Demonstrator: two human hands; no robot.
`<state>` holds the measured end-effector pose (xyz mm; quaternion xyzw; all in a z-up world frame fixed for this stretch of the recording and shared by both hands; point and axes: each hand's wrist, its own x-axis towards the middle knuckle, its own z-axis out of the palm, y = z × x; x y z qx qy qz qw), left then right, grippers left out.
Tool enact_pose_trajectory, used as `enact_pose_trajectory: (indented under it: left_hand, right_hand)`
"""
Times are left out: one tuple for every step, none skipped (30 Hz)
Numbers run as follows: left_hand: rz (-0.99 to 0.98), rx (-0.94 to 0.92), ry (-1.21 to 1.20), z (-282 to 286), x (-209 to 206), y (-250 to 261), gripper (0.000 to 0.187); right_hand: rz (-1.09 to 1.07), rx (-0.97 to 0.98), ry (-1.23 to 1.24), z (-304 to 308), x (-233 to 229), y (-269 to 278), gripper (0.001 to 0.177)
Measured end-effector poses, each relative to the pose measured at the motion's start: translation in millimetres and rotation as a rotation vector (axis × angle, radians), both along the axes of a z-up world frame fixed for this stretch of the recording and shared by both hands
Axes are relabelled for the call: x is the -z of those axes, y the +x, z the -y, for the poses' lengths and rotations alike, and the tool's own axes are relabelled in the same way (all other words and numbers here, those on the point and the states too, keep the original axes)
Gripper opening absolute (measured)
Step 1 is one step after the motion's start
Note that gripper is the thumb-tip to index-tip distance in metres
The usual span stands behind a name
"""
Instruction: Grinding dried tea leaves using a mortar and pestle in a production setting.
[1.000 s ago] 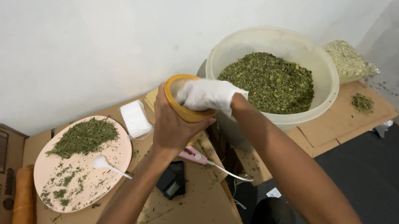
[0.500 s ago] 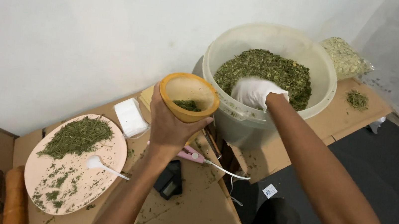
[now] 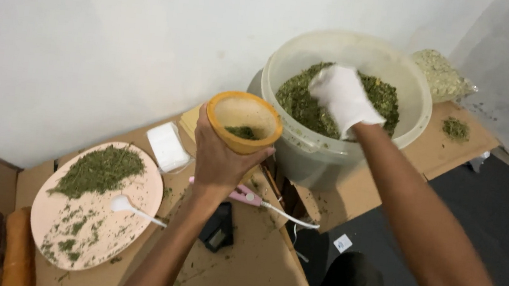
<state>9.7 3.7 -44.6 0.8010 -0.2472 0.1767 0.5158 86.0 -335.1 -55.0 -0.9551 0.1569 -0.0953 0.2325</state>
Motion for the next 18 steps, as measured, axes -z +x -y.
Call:
enact_pose_trajectory:
  left_hand:
    - [-0.007, -0.003, 0.0, -0.4, -3.1, -3.0, 0.155]
    - [-0.015, 0.0, -0.006, -0.7, -6.1, -5.8, 0.153]
    - [-0.012, 0.005, -0.013, 0.5, -12.1, -4.2, 0.151]
    - [-0.01, 0.004, -0.015, -0.2, -10.3, -3.2, 0.151]
    - [-0.025, 0.007, -0.018, -0.7, -8.5, -2.9, 0.151]
    - [-0.041, 0.009, -0.021, -1.3, -6.8, -2.8, 0.152]
    - [-0.043, 0.007, -0.02, 1.1, -15.1, -6.4, 0.152]
    - [-0.062, 0.023, -0.05, 2.8, -23.5, -10.1, 0.149]
    - [-0.074, 0.035, -0.082, 3.3, -33.4, -12.8, 0.147]
    - [-0.069, 0.027, -0.084, 4.0, -32.2, -10.9, 0.147]
    - [-0.081, 0.024, -0.107, 3.4, -30.3, -10.8, 0.142]
    - [-0.093, 0.02, -0.13, 2.3, -28.3, -10.6, 0.139]
    - [-0.092, 0.012, -0.13, 3.3, -35.2, -19.2, 0.139]
    - [-0.158, -0.033, -0.129, 3.9, -41.8, -28.0, 0.145]
    - [-0.225, -0.086, -0.128, 2.0, -47.2, -38.6, 0.151]
    - [-0.224, -0.102, -0.13, -12.0, -48.5, -50.5, 0.151]
    - [-0.359, -0.105, -0.123, -27.1, -50.0, -62.2, 0.153]
    - [-0.493, -0.108, -0.118, -42.5, -51.1, -74.6, 0.155]
  right_hand:
    - [-0.007, -0.003, 0.0, -25.5, -34.8, -21.4, 0.01]
    - [0.089, -0.002, 0.278, -50.7, -69.9, -42.3, 0.011]
    - [0.195, 0.0, 0.556, -74.5, -108.8, -60.0, 0.016]
    - [0.197, -0.002, 0.554, -97.5, -135.0, -78.2, 0.016]
    - [0.101, -0.099, 0.629, -120.0, -160.6, -97.9, 0.024]
    - [0.005, -0.197, 0.702, -142.6, -186.1, -117.9, 0.033]
    - [0.002, -0.198, 0.704, -147.8, -178.4, -115.0, 0.033]
    - [-0.07, -0.316, 0.625, -153.9, -170.8, -112.5, 0.039]
    - [-0.137, -0.44, 0.54, -161.5, -165.0, -108.8, 0.045]
    - [-0.135, -0.448, 0.537, -166.2, -160.2, -105.0, 0.045]
    - [-0.117, -0.384, 0.361, -172.3, -154.8, -101.6, 0.039]
    - [-0.095, -0.319, 0.185, -179.0, -149.4, -98.4, 0.033]
    - [-0.095, -0.328, 0.184, -184.2, -147.2, -103.2, 0.033]
    - [-0.136, -0.326, 0.147, -189.9, -144.7, -108.2, 0.031]
    - [-0.178, -0.331, 0.109, -198.1, -141.0, -114.0, 0.029]
    - [-0.179, -0.347, 0.108, -204.5, -130.7, -115.7, 0.029]
    - [-0.196, -0.371, 0.099, -212.4, -120.5, -116.1, 0.029]
    - [-0.213, -0.394, 0.089, -220.9, -109.8, -117.0, 0.031]
